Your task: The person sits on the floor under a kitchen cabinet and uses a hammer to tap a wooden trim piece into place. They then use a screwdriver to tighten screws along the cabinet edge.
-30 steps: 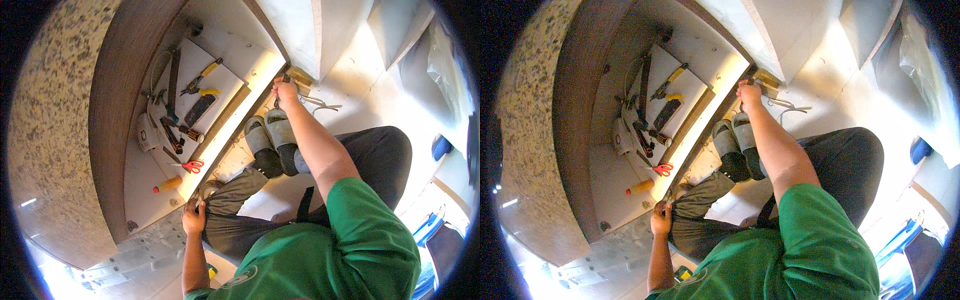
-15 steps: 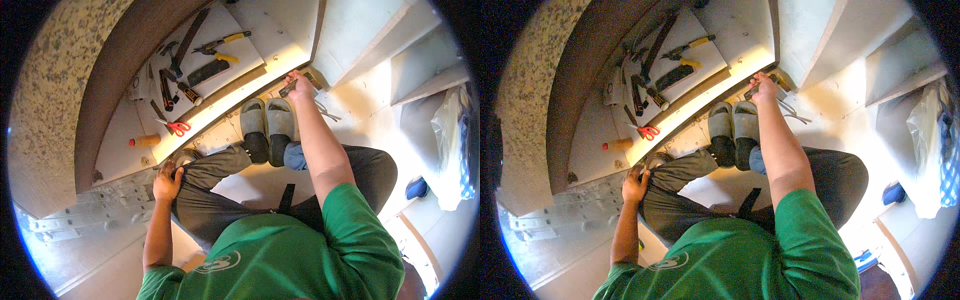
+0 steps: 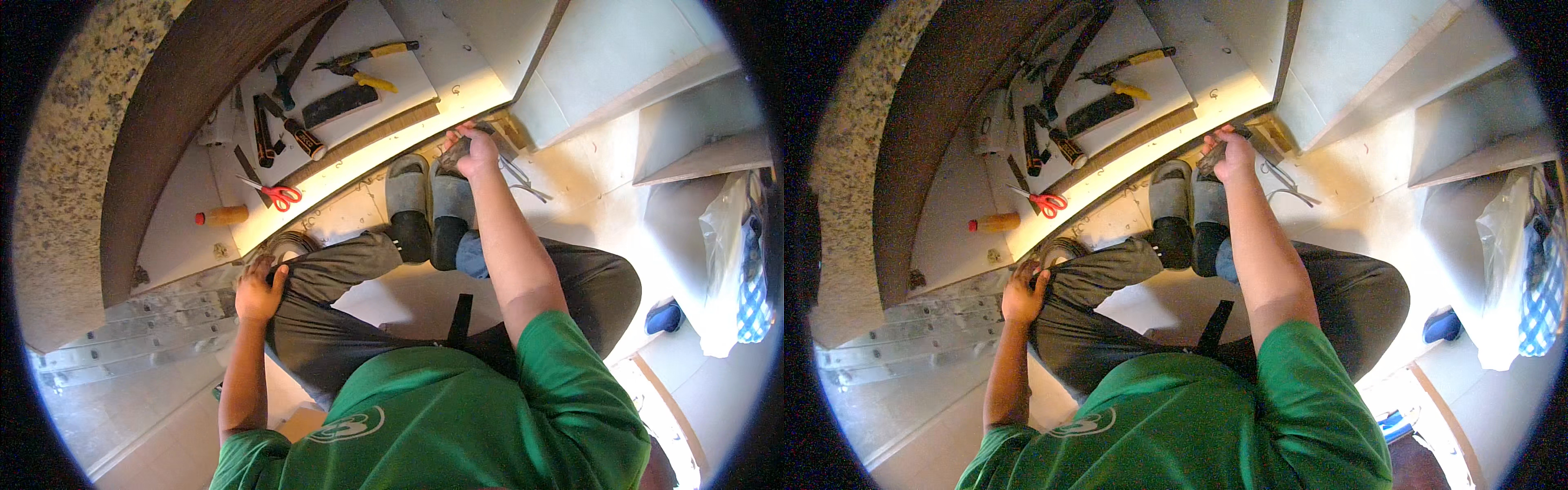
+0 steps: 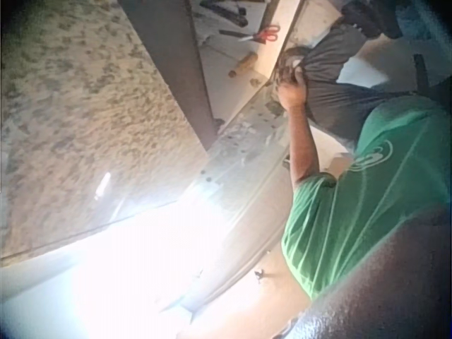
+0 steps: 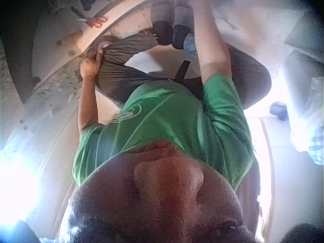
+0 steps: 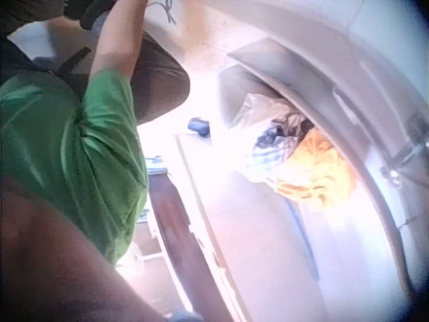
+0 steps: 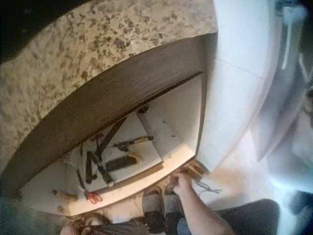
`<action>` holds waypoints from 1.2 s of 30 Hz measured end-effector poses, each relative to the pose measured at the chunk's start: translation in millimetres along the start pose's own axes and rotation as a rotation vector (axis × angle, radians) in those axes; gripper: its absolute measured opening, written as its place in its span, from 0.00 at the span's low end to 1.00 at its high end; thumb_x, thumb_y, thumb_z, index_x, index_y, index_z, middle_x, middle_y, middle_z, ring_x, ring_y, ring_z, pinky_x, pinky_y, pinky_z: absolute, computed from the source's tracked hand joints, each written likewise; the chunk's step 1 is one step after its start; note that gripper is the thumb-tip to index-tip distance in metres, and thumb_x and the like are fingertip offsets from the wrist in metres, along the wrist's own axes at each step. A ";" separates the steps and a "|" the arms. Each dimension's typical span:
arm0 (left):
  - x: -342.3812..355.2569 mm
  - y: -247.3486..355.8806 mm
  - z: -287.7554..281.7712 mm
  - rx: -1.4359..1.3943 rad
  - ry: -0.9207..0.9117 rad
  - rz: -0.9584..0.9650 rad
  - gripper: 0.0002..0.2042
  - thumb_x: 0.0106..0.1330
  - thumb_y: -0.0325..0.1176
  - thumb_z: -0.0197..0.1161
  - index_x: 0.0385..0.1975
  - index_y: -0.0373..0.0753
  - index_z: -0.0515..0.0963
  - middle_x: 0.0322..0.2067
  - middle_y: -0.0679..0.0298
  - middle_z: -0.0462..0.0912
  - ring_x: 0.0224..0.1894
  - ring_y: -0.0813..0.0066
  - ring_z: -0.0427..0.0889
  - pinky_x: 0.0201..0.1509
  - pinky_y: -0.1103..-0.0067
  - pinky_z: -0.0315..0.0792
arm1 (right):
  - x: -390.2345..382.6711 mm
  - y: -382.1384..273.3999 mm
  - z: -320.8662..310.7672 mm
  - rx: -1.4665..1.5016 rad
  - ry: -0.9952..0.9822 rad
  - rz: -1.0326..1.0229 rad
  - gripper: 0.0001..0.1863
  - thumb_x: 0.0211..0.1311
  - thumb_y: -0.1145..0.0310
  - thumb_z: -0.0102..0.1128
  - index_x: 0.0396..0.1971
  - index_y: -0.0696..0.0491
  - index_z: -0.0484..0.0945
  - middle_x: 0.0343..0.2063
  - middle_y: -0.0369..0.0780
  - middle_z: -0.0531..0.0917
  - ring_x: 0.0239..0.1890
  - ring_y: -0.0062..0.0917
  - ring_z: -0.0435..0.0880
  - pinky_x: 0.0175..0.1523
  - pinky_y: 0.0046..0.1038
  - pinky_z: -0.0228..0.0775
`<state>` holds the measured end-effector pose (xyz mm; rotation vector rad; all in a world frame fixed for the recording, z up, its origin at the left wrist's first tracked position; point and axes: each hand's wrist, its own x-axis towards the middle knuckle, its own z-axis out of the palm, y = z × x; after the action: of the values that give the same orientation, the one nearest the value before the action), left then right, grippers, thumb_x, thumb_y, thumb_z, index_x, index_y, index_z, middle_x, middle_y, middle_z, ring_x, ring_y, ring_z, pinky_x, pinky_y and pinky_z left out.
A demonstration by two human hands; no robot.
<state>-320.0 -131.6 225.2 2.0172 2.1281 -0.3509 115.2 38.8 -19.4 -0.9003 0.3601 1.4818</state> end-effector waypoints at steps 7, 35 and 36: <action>-0.4 2.5 -4.1 -0.041 0.003 -0.001 0.25 0.71 0.54 0.58 0.56 0.39 0.80 0.58 0.54 0.80 0.60 0.49 0.78 0.63 0.63 0.72 | 12.0 -18.0 0.2 0.159 0.079 -0.190 0.05 0.64 0.77 0.58 0.36 0.50 0.76 0.31 0.36 0.77 0.28 0.27 0.73 0.31 0.36 0.69; -2.8 1.6 -4.5 -0.006 -0.015 -0.009 0.26 0.72 0.56 0.55 0.56 0.42 0.79 0.62 0.56 0.78 0.63 0.53 0.75 0.68 0.61 0.66 | 23.1 -26.5 -3.7 0.010 0.135 -0.294 0.07 0.73 0.73 0.53 0.46 0.44 0.73 0.39 0.36 0.79 0.32 0.28 0.76 0.37 0.36 0.70; -2.8 0.6 -4.1 0.002 -0.016 -0.011 0.26 0.72 0.57 0.55 0.56 0.42 0.79 0.62 0.56 0.78 0.63 0.53 0.75 0.68 0.61 0.66 | 24.9 -32.2 -2.3 0.026 0.132 -0.295 0.07 0.73 0.73 0.53 0.46 0.44 0.73 0.39 0.35 0.78 0.33 0.28 0.75 0.37 0.36 0.70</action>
<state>-319.1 -133.1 229.9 1.9973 2.1313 -0.3692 149.1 59.4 -29.1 -0.9880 0.3264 1.1488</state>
